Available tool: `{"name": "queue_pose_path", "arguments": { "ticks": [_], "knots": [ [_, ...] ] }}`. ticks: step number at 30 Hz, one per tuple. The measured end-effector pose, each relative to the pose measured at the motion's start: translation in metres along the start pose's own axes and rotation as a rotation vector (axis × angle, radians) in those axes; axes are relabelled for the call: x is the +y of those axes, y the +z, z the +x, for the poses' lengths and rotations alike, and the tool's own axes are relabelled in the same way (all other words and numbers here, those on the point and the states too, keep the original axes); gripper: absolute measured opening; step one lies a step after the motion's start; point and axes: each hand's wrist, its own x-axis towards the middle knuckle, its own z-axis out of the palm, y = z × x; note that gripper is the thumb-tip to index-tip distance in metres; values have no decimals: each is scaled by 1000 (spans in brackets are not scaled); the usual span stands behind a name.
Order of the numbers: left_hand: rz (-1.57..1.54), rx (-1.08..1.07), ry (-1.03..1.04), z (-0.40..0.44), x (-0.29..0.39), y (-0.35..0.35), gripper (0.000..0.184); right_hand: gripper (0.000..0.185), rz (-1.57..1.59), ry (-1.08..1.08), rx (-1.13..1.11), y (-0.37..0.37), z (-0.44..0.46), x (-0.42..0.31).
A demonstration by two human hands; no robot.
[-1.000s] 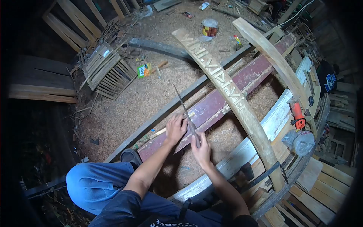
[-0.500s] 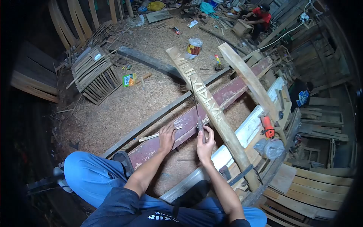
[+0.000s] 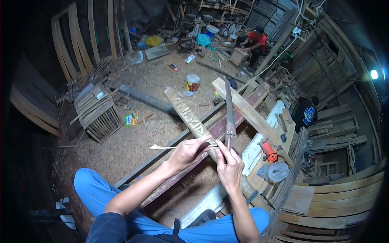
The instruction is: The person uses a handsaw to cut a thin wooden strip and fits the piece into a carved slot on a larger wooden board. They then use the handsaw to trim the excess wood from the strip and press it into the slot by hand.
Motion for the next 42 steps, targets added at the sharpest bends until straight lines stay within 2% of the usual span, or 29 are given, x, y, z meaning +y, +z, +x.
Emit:
{"name": "queue_pose_path", "arguments": {
  "ticks": [2,5,7,8,10,11,16,18,25,29,31,34,37,40,42],
  "knots": [
    [82,8,140,26,21,-31,60,24,70,-29,72,-6,11,-10],
    [185,-50,165,41,39,-63,56,15,254,-61,140,-6,22,-23],
    [401,-34,39,41,55,-77,40,15,272,-115,174,-4,22,-28],
    [406,-32,42,41,55,-81,40,14,284,-156,210,-3,22,-30],
    [426,27,124,37,53,-87,27,14,274,-138,197,-2,19,-36],
    [439,36,100,34,57,-88,23,14,277,-145,196,-2,18,-38],
    [404,32,105,32,62,-100,24,15,366,-130,196,1,15,-51],
    [458,108,194,30,61,-102,24,17,359,-121,200,1,13,-56],
    [501,184,275,23,57,-107,24,26,401,-276,273,9,14,-57],
    [505,153,296,24,58,-108,23,25,319,-277,218,10,12,-47],
    [466,-24,209,23,58,-108,26,23,268,-259,182,9,11,-44],
    [326,-123,94,31,58,-109,27,20,336,-203,92,7,15,-43],
    [302,-136,52,30,52,-105,26,22,352,-77,-44,10,16,-41],
    [301,-156,9,29,50,-104,25,21,373,-21,-157,12,18,-39],
    [310,-178,-13,29,49,-103,24,21,365,-37,-156,14,19,-40]
  ]
}}
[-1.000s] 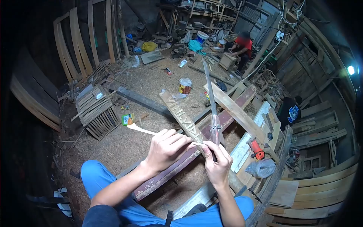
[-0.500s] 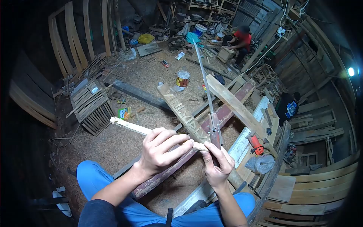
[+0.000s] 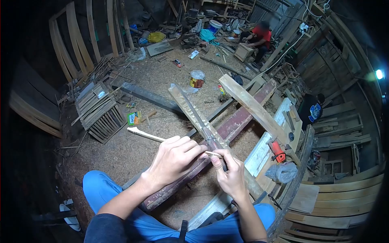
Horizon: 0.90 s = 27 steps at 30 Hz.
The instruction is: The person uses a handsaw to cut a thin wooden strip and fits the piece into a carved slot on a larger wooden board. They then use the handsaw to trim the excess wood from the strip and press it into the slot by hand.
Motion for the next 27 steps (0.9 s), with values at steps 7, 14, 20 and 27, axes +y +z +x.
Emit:
{"name": "queue_pose_path", "arguments": {
  "ticks": [7,14,20,27],
  "knots": [
    [120,71,-86,-2,8,14,17,16,-185,-54,102,14,4,8],
    [142,208,-164,-1,10,32,15,13,-210,-58,216,25,4,14],
    [136,96,-13,5,-6,19,20,14,-49,-70,144,16,6,21],
    [65,-64,65,4,-18,9,24,15,30,-94,-63,2,5,22]
  ]
}}
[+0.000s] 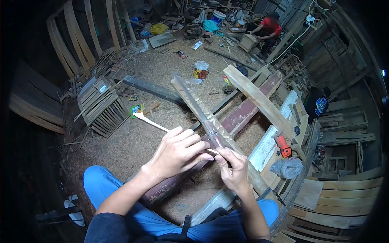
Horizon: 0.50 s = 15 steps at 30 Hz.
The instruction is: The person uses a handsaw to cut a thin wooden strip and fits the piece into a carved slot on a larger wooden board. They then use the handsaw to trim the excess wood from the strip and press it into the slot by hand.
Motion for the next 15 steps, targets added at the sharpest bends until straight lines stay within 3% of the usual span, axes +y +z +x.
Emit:
{"name": "queue_pose_path", "arguments": {
  "ticks": [5,10,15],
  "knots": [
    [11,-2,58,-6,-7,8,24,20,213,62,-29,5,-2,2],
    [-6,-2,44,-10,-7,10,22,25,560,269,-173,5,-7,3],
    [-32,-25,36,-9,-8,8,21,26,614,272,-220,2,-5,5]
  ]
}}
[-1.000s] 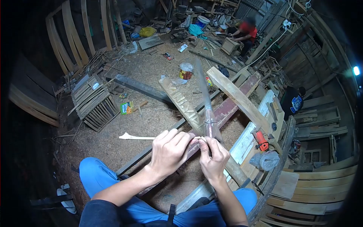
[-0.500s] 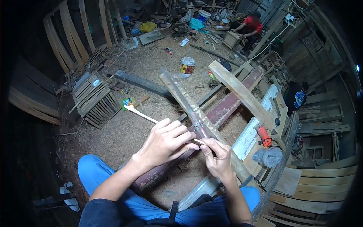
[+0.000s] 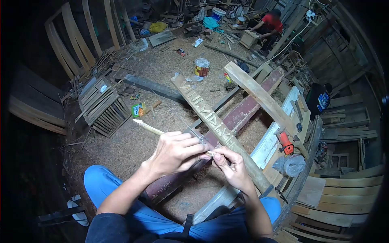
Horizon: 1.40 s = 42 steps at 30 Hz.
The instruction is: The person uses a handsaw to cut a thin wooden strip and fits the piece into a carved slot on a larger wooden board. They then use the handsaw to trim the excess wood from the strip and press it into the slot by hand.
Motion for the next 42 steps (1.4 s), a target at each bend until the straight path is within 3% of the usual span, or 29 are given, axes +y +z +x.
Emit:
{"name": "queue_pose_path", "arguments": {
  "ticks": [11,17,20,24,26,31,34,37,39,42],
  "knots": [
    [-64,2,-127,1,5,0,24,26,-114,-31,37,2,-1,4],
    [-57,11,9,-3,4,-4,23,21,-78,-100,-40,0,-4,-3],
    [-33,9,-91,1,12,-2,21,21,-184,-52,34,0,-2,-3],
    [-21,-16,-125,2,15,5,18,17,-378,-161,241,8,5,9],
    [84,87,-210,-1,23,17,16,15,-717,-333,411,14,7,15],
    [159,123,-405,-3,41,35,13,12,-942,-274,555,32,7,29],
    [27,139,-334,3,30,23,13,14,-516,-307,508,24,12,19],
    [-195,123,-309,0,17,14,17,17,-288,-195,331,11,2,17],
    [-279,110,-349,-2,20,13,18,20,85,14,167,7,-5,11],
    [-343,52,-393,1,26,5,19,22,54,35,151,8,-9,6]
  ]
}}
